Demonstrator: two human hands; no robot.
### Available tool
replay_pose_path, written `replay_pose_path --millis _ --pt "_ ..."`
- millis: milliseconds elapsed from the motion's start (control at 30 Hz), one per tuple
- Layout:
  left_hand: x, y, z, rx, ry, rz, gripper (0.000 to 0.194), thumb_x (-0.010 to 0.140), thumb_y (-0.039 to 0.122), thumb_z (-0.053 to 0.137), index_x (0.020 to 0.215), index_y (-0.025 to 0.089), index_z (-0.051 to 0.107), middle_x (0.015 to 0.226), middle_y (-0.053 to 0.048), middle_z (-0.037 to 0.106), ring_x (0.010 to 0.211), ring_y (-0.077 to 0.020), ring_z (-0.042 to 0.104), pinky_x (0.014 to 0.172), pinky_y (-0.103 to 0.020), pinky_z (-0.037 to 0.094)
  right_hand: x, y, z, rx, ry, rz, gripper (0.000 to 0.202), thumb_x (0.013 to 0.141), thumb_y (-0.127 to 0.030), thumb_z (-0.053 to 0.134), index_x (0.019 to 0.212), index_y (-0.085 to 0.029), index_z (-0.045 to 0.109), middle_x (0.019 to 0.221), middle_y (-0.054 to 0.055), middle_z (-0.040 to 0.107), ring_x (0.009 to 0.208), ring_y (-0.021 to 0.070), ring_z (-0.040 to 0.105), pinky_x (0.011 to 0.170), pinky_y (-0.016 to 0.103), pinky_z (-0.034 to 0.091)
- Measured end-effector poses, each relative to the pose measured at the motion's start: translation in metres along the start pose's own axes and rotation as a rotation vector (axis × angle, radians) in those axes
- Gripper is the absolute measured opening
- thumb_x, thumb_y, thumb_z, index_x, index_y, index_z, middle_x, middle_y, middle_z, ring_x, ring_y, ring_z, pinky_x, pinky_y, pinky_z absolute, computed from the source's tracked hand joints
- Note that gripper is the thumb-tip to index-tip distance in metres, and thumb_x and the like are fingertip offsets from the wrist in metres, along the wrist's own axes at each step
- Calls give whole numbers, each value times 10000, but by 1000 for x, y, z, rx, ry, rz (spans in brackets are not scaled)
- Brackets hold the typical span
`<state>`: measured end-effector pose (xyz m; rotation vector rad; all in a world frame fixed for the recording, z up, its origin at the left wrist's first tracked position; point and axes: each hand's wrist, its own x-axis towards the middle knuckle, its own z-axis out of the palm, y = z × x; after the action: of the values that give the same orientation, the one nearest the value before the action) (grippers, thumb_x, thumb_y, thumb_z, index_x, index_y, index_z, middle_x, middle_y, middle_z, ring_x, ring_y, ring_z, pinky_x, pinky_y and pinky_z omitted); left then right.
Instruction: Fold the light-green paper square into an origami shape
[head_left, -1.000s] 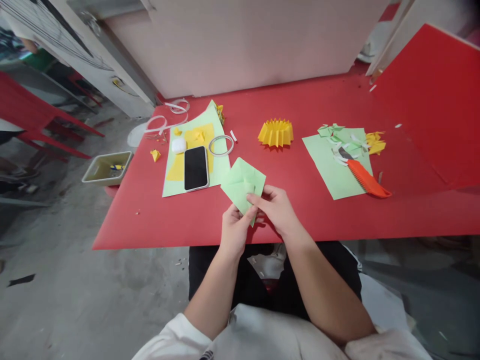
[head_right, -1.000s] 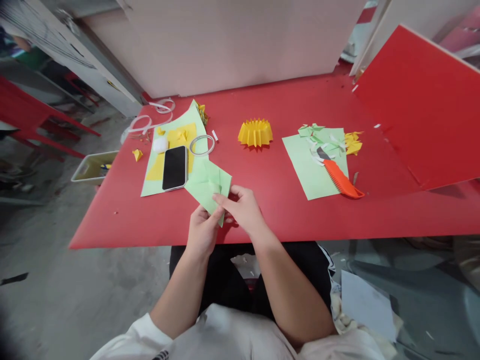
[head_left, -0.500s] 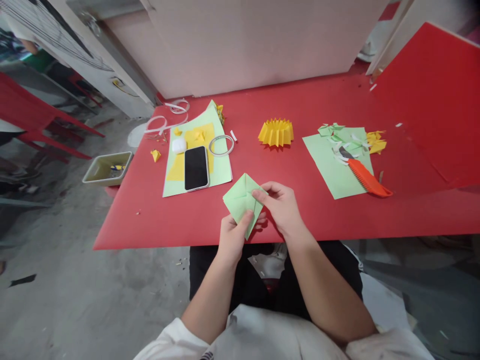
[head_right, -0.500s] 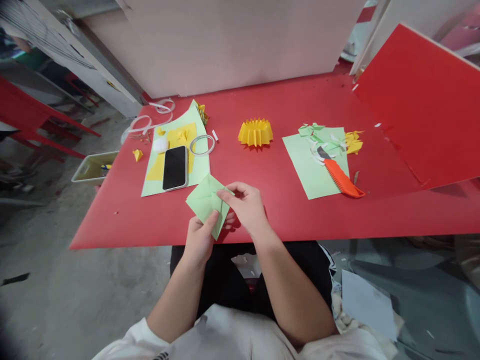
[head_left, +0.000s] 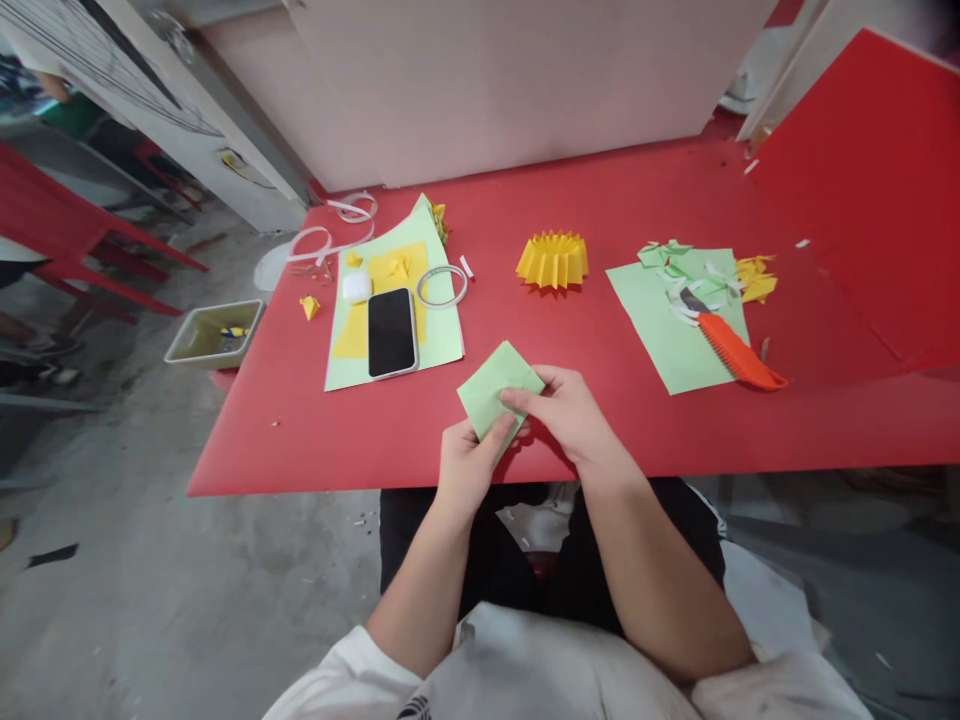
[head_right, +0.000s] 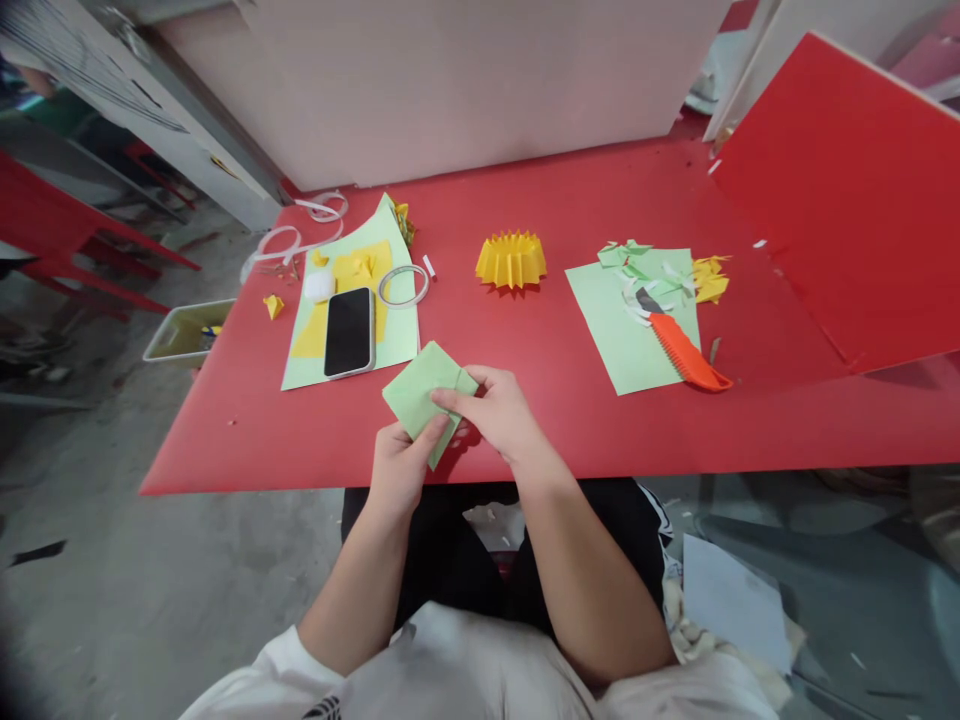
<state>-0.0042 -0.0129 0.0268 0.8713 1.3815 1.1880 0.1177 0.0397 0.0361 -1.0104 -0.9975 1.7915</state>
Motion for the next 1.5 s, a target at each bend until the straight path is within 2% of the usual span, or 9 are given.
replay_pose_path --millis 167,333,500,633,733,833,1133,1267,1500 --pt "-2 3 -7 125 -69 -5 230 751 349 668 794 131 726 755 -76 731 689 -204 688 659 -305 555 5 -1 -9 -7 202 -130 216 607 -358 763 715 -197 667 705 9 671 641 146 603 618 300 499" --pt "-1 3 -15 95 17 24 238 739 352 676 818 132 718 743 -72 728 663 -189 685 628 -284 550 5 -6 -16 -28 195 -143 211 627 -332 747 784 -210 673 817 26 698 760 169 633 735 335 509" --pt "2 0 -25 166 40 59 506 777 357 636 1242 184 540 775 -48 726 727 -193 690 700 -326 553 0 -9 -28 -207 198 -143 434 689 -289 679 1109 -275 572 820 -2 679 779 166 634 730 335 503" --pt "1 -5 -22 648 233 452 426 854 311 522 1270 220 507 1240 -111 588 1171 -237 534 977 -405 432 2 -4 -38 -569 356 -213 708 713 -280 636 1363 -313 356 634 -55 560 586 133 532 638 311 467" --pt "-2 -12 -5 1019 39 726 457 892 300 444 1321 143 433 1414 -159 398 1363 -258 264 1086 -460 279 6 2 -39 -739 374 -199 750 712 -257 615 1398 -292 312 581 -62 498 518 132 476 556 300 430" --pt "-4 -23 12 1260 -134 656 660 888 463 406 1381 40 296 1433 -236 321 1372 -305 207 1076 -487 283 9 7 -40 -804 338 -147 734 716 -247 597 1395 -282 322 582 -51 511 520 148 496 538 305 423" --pt "-2 -36 17 1413 -188 612 796 856 608 318 1395 25 275 1454 -211 290 1373 -313 210 1093 -473 249 -2 -8 -60 -1036 473 -208 316 798 -272 541 1103 -253 622 819 46 669 770 213 603 676 355 447" --pt "-1 -35 16 1423 -209 628 785 842 628 328 1393 69 310 1459 -180 299 1370 -333 210 1086 -487 247 2 -3 -48 -986 337 -340 210 838 -255 500 963 -241 668 881 35 668 789 176 610 719 321 458" --pt "-1 -37 18 1408 -201 636 829 811 667 347 1361 47 361 1438 -206 328 1357 -361 230 1074 -502 254 12 11 -38 -1233 131 -299 189 834 -221 527 814 -229 715 851 39 625 842 186 569 687 305 426"
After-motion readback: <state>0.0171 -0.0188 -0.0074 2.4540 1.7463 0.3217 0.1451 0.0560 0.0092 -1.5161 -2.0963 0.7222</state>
